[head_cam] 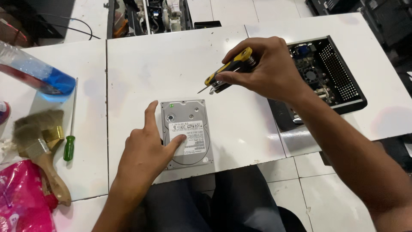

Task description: The person uses a multi-tool screwdriver to remove screws from a hard drive placed on a white table. They repeatedly loosen and remove screws from the corners and sides of the drive, placing them on the table.

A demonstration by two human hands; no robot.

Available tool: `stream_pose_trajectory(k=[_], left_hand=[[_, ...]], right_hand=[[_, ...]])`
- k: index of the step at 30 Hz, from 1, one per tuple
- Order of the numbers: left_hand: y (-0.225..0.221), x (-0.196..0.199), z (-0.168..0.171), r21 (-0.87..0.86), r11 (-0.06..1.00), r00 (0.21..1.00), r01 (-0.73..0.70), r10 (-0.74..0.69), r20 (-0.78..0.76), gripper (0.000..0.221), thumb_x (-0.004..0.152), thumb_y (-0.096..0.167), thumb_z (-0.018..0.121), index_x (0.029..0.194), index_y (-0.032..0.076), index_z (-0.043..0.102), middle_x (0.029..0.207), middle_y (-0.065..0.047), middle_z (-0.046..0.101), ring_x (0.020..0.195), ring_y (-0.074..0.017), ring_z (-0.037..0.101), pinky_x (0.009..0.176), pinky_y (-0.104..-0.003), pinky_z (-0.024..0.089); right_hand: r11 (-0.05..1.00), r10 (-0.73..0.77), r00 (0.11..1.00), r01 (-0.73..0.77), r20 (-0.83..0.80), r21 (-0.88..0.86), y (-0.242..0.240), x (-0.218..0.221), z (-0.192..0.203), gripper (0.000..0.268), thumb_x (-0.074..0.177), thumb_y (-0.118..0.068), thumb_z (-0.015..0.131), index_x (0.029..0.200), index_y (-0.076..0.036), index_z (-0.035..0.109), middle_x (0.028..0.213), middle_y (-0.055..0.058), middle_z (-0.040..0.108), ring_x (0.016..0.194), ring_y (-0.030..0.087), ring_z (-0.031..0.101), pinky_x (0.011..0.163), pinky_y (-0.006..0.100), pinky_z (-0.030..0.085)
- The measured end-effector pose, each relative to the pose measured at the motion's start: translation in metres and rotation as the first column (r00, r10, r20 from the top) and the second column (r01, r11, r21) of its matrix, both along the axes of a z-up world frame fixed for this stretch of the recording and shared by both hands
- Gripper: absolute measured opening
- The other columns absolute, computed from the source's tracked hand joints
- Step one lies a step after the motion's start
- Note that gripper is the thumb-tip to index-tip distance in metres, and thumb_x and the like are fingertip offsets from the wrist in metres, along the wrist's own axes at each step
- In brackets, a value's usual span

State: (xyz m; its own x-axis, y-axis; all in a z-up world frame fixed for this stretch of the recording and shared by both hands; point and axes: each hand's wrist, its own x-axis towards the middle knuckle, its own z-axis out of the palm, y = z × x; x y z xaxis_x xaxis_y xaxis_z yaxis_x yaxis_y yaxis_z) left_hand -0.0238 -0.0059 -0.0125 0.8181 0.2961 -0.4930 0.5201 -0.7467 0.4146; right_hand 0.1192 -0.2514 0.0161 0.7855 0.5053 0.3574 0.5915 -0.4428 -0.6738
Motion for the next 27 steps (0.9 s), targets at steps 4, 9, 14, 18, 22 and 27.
stream_pose_trajectory(k=[4,9,14,18,22,27], left_hand=[[0.002,-0.002,-0.019,0.090,0.991,0.988,0.103,-0.112,0.102,0.105,0.091,0.053,0.074,0.175,0.026,0.017,0.109,-0.026,0.074,0.101,-0.0514,0.069,0.092,-0.058,0.052],[-0.006,0.000,-0.007,0.161,0.976,0.989,0.147,-0.147,-0.012,0.108,0.095,0.059,0.068,0.178,0.030,0.005,0.105,-0.020,0.075,0.100,-0.0487,0.071,0.085,-0.057,0.056],[0.003,0.003,-0.025,0.309,0.941,0.959,0.140,-0.207,0.195,0.085,0.096,0.059,0.069,0.165,0.024,0.034,0.103,-0.015,0.077,0.093,-0.0483,0.073,0.074,-0.061,0.058],[0.012,0.049,-0.047,-0.019,0.941,0.680,0.338,-0.230,0.697,0.036,0.094,0.021,0.077,0.129,0.011,0.079,0.089,-0.004,0.076,0.071,-0.0215,0.068,0.080,-0.041,0.058],[-0.001,0.085,-0.061,-0.256,0.852,0.717,0.457,-0.182,0.673,0.035,0.090,0.019,0.071,0.123,0.014,0.081,0.119,-0.011,0.081,0.114,-0.0213,0.076,0.090,-0.031,0.068],[-0.001,0.092,-0.070,-0.421,0.776,0.714,0.471,-0.055,0.698,0.031,0.092,0.015,0.069,0.119,0.014,0.083,0.115,-0.004,0.085,0.106,-0.0131,0.081,0.084,-0.025,0.064]], right_hand=[[0.995,0.043,0.999,-0.041,0.019,-0.092,0.004,0.001,0.008,0.032,0.081,-0.023,0.102,0.101,-0.009,0.081,0.092,0.006,0.081,0.076,0.010,0.071,0.064,0.020,0.057],[0.982,0.035,0.999,-0.033,0.011,-0.187,0.006,0.004,0.009,0.031,0.080,-0.026,0.103,0.097,-0.011,0.082,0.085,0.004,0.081,0.068,0.007,0.067,0.059,0.020,0.055],[0.977,0.074,0.997,-0.073,-0.005,-0.199,0.014,0.001,0.016,0.033,0.078,-0.023,0.102,0.098,-0.007,0.080,0.092,0.010,0.083,0.079,0.014,0.081,0.066,0.023,0.066],[0.969,0.076,0.997,-0.078,-0.020,-0.234,0.016,0.005,0.018,0.035,0.076,-0.027,0.103,0.097,-0.008,0.081,0.089,0.008,0.083,0.077,0.014,0.081,0.069,0.024,0.067],[0.959,0.091,0.996,-0.090,-0.010,-0.269,0.022,0.005,0.024,0.032,0.077,-0.027,0.102,0.095,-0.010,0.081,0.086,0.005,0.084,0.077,0.012,0.082,0.070,0.024,0.066],[0.954,0.040,0.997,-0.060,-0.072,-0.294,0.028,0.009,0.024,0.034,0.076,-0.031,0.101,0.096,-0.012,0.082,0.082,0.005,0.083,0.070,0.010,0.078,0.062,0.022,0.062]])
